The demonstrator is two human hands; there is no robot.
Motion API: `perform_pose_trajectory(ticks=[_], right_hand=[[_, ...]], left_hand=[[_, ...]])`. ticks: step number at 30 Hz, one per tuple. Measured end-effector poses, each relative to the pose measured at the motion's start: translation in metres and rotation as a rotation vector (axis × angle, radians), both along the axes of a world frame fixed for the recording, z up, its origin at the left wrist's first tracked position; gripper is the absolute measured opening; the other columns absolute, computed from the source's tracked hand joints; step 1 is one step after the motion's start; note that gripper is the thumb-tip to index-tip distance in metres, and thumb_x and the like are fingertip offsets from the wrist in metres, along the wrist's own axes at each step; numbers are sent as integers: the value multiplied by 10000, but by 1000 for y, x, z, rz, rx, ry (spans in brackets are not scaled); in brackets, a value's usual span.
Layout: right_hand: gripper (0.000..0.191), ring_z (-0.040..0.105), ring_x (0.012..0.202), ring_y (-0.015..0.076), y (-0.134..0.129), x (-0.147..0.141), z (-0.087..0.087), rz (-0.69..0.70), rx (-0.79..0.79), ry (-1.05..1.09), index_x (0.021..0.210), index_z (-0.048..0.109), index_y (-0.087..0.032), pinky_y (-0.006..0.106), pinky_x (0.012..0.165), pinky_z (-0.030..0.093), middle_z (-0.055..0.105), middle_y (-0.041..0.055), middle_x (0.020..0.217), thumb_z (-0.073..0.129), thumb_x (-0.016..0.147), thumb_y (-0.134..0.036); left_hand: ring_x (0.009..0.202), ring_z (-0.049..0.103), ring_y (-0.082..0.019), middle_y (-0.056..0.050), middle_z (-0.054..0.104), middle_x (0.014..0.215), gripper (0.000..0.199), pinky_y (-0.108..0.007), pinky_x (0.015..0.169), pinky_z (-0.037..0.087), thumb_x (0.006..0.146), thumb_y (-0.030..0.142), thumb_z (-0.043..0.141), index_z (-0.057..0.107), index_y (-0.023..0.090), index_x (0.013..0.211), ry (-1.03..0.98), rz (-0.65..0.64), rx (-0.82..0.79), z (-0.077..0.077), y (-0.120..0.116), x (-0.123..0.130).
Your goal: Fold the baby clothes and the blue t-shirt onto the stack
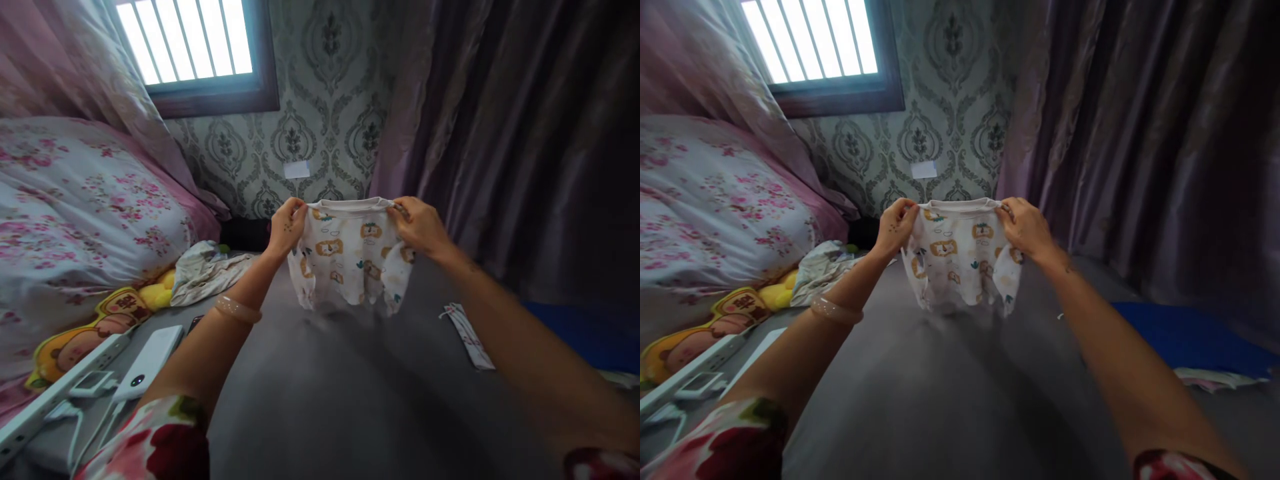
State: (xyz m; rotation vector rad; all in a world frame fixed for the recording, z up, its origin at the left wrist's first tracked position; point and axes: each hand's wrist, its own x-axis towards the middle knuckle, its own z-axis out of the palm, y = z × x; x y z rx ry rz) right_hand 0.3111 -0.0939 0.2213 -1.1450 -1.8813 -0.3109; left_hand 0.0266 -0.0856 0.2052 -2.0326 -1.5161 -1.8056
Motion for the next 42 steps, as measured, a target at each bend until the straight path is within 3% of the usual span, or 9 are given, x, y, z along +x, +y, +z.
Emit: perform_pose_trajectory(ticks=[6,10,14,18,21,24,28,31,42], right_hand=[[398,633,852,215,-46,8,-2,-107,96,-180,1172,630,-255,281,633,421,687,47,1010,386,957,-484],[366,649,867,208,-83,22,13,49,99,-285,1184,631,-285,294,660,457,705,9,1025,432,947,-480],[378,653,746,192,-109,29,43,193,-213,-154,1088,683,-298,282,611,479,713,-7,821,544,864,-569],[427,660,779,188,-97,27,52,360,-710,-107,1108,690,-277,266,612,502,724,9,879,584,827,-580],[468,653,784,188,-59,24,15,448,-1030,-159,1097,704,-232,259,616,500,719,25,920,582,811,-582],[448,633,764,174,-12,19,-59,491,-1137,-185,1011,732,-195,241,624,475,717,19,895,585,794,-559],[393,608,760,176,34,13,-170,410,-1118,-187,910,734,-155,242,645,453,705,25,828,569,784,-489],[372,605,795,182,53,10,-225,339,-1022,-189,940,717,-151,251,690,448,699,39,860,523,820,-445],[296,597,774,170,116,1,-263,280,-935,-206,940,686,-193,229,668,420,692,20,862,516,859,-422]], left_hand=[[838,556,-192,-63,568,852,261,-287,733,393,942,373,438,630,210,1009,429,265,298,4,-53,-23],[798,565,-177,-54,579,820,283,-288,723,413,937,388,461,634,222,1088,654,368,482,15,-97,-48],[744,545,-150,-25,600,854,261,-266,659,408,911,394,517,659,272,1093,727,448,485,41,-137,-57],[716,560,-139,-12,645,846,291,-258,669,433,885,450,521,709,238,953,667,146,82,52,-131,-58],[680,587,-135,-4,689,795,357,-229,626,443,856,464,502,726,193,916,639,-128,-334,20,-88,-62],[676,601,-141,-2,709,763,386,-204,592,435,816,472,492,731,174,872,670,-298,-642,-51,-35,-63],[751,618,-162,-38,723,829,353,-215,646,441,832,405,472,719,165,909,638,-274,-810,-155,9,-57],[774,615,-167,-46,710,868,336,-232,659,432,874,378,436,691,181,967,640,-175,-837,-203,19,-53],[848,594,-167,-60,655,938,297,-266,752,446,928,369,384,624,201,975,621,-150,-690,-242,70,-65]])
